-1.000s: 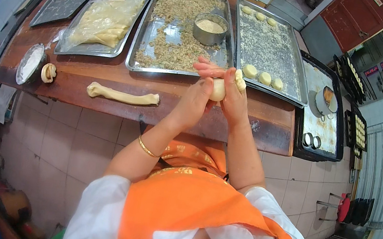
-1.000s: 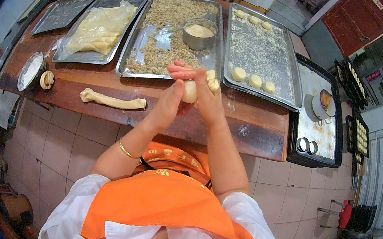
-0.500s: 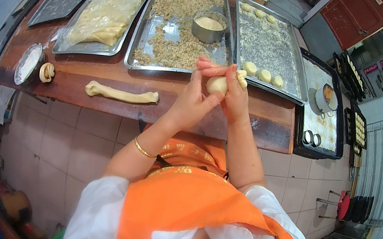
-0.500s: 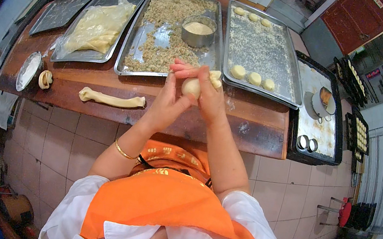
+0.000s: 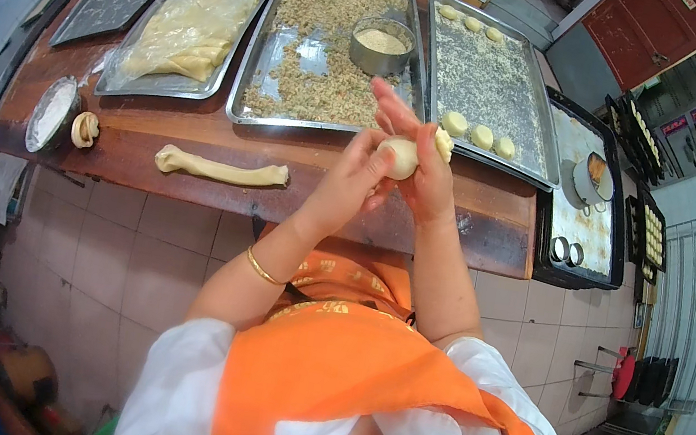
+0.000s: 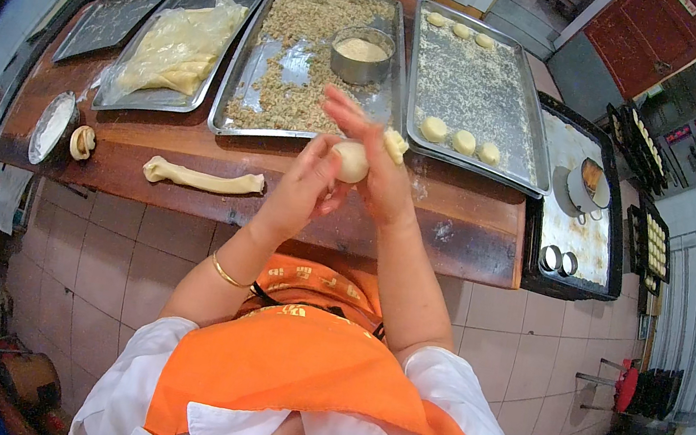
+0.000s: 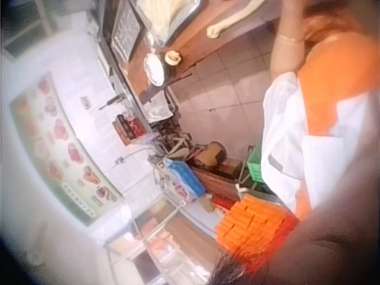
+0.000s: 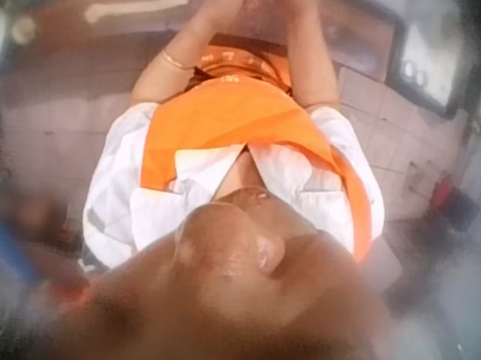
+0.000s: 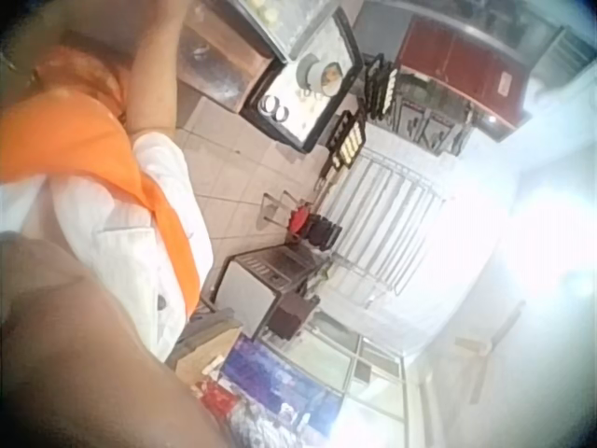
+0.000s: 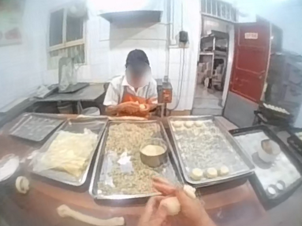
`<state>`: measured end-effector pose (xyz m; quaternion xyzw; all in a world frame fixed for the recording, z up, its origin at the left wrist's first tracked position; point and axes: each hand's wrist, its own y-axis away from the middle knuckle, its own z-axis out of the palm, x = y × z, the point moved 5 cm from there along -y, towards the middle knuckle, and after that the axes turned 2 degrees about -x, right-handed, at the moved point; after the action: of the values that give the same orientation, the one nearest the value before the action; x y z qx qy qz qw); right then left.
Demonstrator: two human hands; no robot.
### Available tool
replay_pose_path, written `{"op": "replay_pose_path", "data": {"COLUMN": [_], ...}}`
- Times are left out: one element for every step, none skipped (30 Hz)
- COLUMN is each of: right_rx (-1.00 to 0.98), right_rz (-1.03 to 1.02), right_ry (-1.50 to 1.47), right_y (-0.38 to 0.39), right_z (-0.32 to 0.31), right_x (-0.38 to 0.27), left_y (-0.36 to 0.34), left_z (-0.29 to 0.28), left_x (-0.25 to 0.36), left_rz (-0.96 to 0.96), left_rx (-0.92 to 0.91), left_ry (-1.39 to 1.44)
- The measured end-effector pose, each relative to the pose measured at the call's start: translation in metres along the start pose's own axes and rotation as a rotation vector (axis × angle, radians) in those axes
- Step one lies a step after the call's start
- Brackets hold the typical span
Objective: The person prepares bread rolls by taking a portion of dough, flattening it, adding filling from a container, and then shaping it into a round ball before placing it on a baking tray.
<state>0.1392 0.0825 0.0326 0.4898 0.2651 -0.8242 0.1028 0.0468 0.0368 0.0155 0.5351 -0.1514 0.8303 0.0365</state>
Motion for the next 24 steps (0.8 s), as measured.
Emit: {"op": "replay_pose_path", "data": {"right_rx": [0.037,0.012,-0.013,-0.099,-0.184,-0.163,-0.142,-0.121,-0.069,-0.016,0.036,0.031,0.02,0.01,-0.048,-0.101,-0.154,-0.082,-0.011,0.06,0.095,0.113,0.131,0.154], "right_rz": [-0.054,-0.07,-0.085,-0.061,-0.037,-0.006,0.028,0.062,0.072,0.083,0.093,0.081,0.071,0.062,0.05,0.038,0.026,0.043,0.061,0.079,-0.191,-0.034,0.122,0.277], "right_ry": [0.008,0.03,0.053,0.091,0.128,0.125,0.119,0.114,0.065,0.015,-0.034,-0.065,-0.095,-0.125,-0.058,0.01,0.078,0.173,0.267,0.36,0.62,0.607,0.592,0.578], "right_y": [-0.002,-0.002,-0.003,-0.005,-0.004,-0.004,-0.005,-0.005,-0.004,-0.003,-0.002,-0.001,-0.001,-0.001,-0.002,-0.004,-0.004,-0.004,-0.002,0.0,-0.002,-0.003,-0.003,0.0], "right_z": [0.01,0.011,0.012,0.004,-0.001,-0.007,-0.01,-0.012,-0.009,-0.003,0.001,0.005,0.008,0.01,0.008,0.001,-0.003,-0.007,-0.01,-0.014,-0.013,-0.014,-0.013,-0.015], "right_x": [-0.004,-0.005,-0.006,-0.003,0.0,0.003,0.006,0.008,0.007,0.005,0.004,0.001,0.0,-0.001,0.002,0.008,0.012,0.013,0.015,0.015,0.0,-0.003,-0.01,-0.013], "left_y": [0.002,0.002,0.001,-0.001,-0.003,-0.006,-0.005,-0.004,-0.004,-0.005,-0.005,-0.003,0.0,0.0,0.0,-0.001,-0.002,-0.002,-0.001,-0.001,-0.001,0.0,0.0,0.0], "left_z": [-0.002,-0.007,-0.01,-0.01,-0.009,0.0,0.002,0.004,0.005,0.0,-0.003,-0.009,-0.008,-0.012,-0.017,-0.016,-0.015,-0.005,-0.006,-0.007,-0.013,-0.018,-0.019,-0.016], "left_x": [0.001,0.002,0.002,0.004,0.005,0.003,0.0,-0.003,-0.006,-0.011,-0.015,-0.008,-0.007,-0.009,-0.014,-0.013,-0.013,-0.012,-0.013,-0.014,-0.019,-0.022,-0.021,-0.018], "left_rz": [-0.143,-0.142,-0.14,-0.038,0.058,0.254,0.349,0.445,0.44,0.34,0.233,0.028,-0.173,-0.145,-0.114,-0.046,0.018,0.119,0.136,0.156,0.087,0.023,0.009,-0.007], "left_rx": [-0.121,-0.111,-0.101,-0.044,0.022,0.137,0.199,0.267,0.277,0.209,0.155,0.018,-0.115,-0.078,-0.039,0.002,0.048,0.105,0.141,0.173,0.179,0.191,0.211,0.224], "left_ry": [0.108,-0.006,-0.118,-0.224,-0.336,-0.44,-0.466,-0.497,-0.455,-0.337,-0.221,-0.029,0.165,0.015,-0.137,-0.207,-0.28,-0.276,-0.225,-0.176,-0.079,0.019,0.098,0.179]}}
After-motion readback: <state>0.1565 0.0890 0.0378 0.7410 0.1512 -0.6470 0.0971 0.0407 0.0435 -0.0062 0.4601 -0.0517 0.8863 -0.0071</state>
